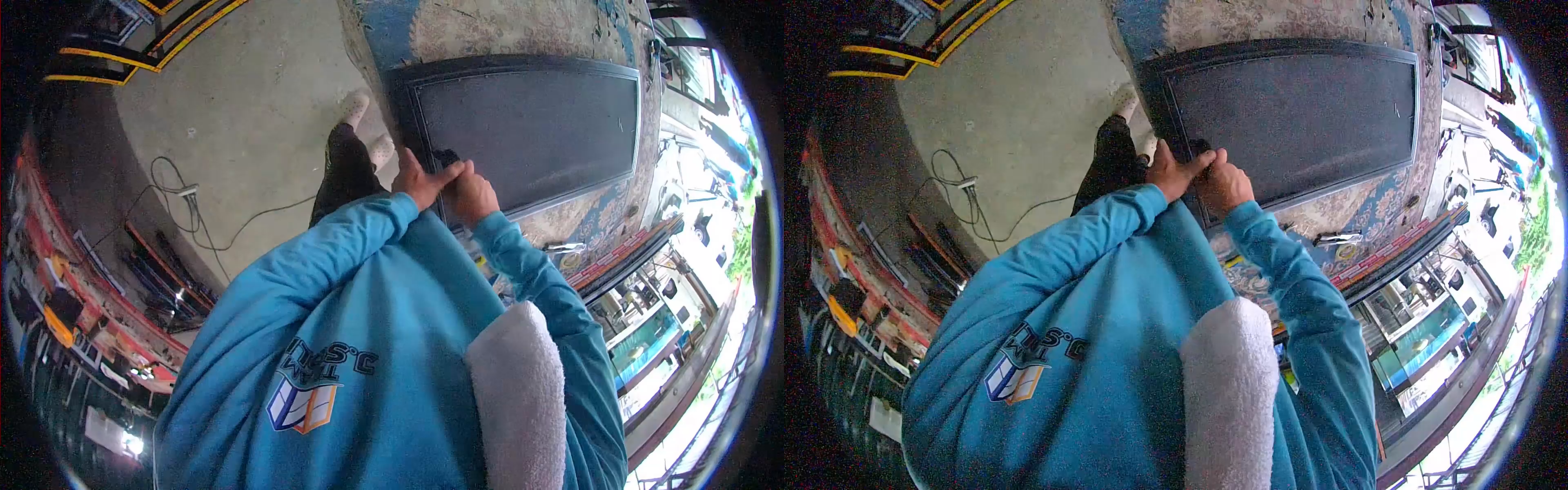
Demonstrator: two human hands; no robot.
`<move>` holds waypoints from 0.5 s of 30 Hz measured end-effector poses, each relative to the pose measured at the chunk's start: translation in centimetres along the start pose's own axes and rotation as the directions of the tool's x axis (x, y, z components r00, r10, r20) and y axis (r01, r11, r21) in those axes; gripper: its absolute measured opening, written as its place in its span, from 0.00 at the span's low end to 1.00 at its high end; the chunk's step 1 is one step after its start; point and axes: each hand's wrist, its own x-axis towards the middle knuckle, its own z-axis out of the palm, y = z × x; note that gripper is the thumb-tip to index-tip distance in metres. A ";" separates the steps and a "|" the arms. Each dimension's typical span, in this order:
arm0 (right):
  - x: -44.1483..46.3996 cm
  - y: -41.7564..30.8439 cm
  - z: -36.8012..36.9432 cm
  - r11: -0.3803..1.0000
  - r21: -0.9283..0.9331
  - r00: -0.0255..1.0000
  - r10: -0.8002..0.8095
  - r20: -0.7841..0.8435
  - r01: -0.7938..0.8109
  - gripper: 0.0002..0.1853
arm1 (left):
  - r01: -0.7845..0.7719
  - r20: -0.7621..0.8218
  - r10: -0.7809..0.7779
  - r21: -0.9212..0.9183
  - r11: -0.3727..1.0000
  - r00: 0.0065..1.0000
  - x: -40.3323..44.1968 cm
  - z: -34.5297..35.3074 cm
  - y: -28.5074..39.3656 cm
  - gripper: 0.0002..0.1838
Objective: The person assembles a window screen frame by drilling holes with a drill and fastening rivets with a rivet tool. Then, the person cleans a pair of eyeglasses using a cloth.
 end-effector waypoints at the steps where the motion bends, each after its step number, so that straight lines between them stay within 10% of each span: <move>1: -0.1 0.3 -0.1 0.996 -0.082 0.997 -0.016 0.074 0.022 0.23 | -0.046 0.006 0.046 0.035 0.998 0.999 -0.2 -0.1 -1.2 0.75; 15: 0.6 2.1 -0.2 0.991 0.107 0.996 -0.084 -0.019 0.085 0.23 | 0.067 0.042 -0.072 0.095 0.993 0.997 0.0 1.4 1.7 0.82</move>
